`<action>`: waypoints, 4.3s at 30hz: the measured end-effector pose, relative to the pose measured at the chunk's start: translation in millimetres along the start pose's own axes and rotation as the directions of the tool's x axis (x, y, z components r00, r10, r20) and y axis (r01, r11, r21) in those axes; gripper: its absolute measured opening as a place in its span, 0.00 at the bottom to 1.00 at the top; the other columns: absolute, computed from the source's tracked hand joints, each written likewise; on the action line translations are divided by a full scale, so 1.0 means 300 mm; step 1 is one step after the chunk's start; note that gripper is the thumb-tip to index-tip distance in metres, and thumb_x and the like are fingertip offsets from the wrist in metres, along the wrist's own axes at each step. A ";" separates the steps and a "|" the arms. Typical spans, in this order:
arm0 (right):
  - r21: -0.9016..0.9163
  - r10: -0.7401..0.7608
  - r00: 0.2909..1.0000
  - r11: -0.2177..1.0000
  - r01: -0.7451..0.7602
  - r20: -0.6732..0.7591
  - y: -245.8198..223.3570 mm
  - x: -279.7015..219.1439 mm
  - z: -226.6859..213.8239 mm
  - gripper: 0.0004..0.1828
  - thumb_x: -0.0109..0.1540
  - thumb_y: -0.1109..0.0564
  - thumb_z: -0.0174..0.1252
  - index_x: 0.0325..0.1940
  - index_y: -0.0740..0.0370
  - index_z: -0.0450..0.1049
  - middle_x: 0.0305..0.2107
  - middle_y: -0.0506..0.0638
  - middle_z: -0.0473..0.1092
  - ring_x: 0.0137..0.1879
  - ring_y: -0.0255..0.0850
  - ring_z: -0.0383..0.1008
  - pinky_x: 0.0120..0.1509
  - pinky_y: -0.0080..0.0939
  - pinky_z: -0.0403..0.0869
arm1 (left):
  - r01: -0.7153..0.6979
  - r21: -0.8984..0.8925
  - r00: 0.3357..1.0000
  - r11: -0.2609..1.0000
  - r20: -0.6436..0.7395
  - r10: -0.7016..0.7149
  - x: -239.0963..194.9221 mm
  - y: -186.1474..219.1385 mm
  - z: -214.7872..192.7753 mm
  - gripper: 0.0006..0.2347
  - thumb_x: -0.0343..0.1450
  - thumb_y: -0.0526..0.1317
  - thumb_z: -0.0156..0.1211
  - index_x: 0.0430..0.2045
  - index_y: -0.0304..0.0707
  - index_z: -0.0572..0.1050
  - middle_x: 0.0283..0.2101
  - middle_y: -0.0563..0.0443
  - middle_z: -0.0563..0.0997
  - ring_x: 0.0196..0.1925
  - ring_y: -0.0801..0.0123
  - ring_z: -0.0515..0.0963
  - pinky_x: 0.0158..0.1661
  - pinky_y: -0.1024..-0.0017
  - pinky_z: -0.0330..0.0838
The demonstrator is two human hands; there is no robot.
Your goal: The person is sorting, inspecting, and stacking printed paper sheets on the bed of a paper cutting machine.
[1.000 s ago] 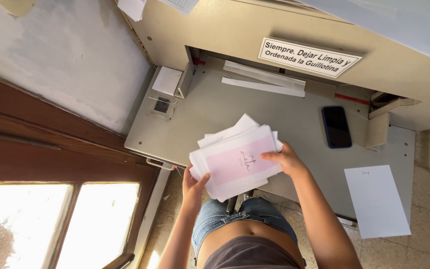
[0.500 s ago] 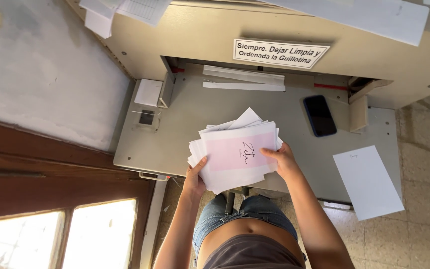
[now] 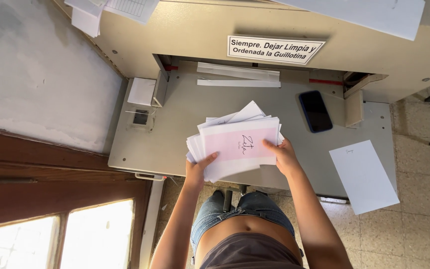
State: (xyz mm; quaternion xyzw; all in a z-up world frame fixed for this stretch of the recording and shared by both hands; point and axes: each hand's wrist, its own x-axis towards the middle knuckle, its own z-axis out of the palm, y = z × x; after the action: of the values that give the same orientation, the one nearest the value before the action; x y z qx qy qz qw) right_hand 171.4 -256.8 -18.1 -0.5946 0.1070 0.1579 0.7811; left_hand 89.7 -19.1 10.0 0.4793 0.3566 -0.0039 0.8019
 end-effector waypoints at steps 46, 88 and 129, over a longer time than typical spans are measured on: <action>-0.236 -0.319 0.946 0.916 0.324 0.057 0.023 0.006 -0.055 0.33 0.45 0.57 0.79 0.52 0.63 0.76 0.41 0.53 0.77 0.48 0.35 0.73 0.56 0.41 0.73 | -0.718 0.203 0.678 0.666 0.423 0.602 0.203 -0.035 -0.123 0.21 0.49 0.32 0.86 0.33 0.35 0.85 0.35 0.42 0.87 0.43 0.54 0.84 0.51 0.60 0.75; -0.175 -0.455 0.884 0.884 0.433 -0.110 0.031 -0.049 0.141 0.16 0.60 0.49 0.52 0.40 0.60 0.80 0.30 0.54 0.78 0.42 0.37 0.76 0.50 0.35 0.72 | -0.800 0.261 0.557 0.541 -0.013 0.830 0.080 -0.067 0.021 0.13 0.72 0.36 0.48 0.51 0.41 0.67 0.35 0.53 0.86 0.36 0.68 0.84 0.45 0.69 0.75; -0.171 -0.379 0.919 0.918 0.358 -0.110 0.075 -0.046 0.086 0.32 0.47 0.66 0.78 0.52 0.60 0.72 0.43 0.47 0.72 0.54 0.32 0.66 0.63 0.38 0.69 | -0.544 0.189 0.837 0.818 0.194 0.512 0.074 -0.088 -0.048 0.17 0.67 0.36 0.74 0.44 0.36 0.71 0.45 0.49 0.80 0.51 0.73 0.76 0.57 0.63 0.74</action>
State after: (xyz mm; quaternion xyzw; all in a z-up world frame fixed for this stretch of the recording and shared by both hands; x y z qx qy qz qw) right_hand 149.7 -228.0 -26.4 -0.6700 0.0360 -0.0273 0.7410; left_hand 88.9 -14.8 -27.2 0.6500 0.1517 0.1440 0.7306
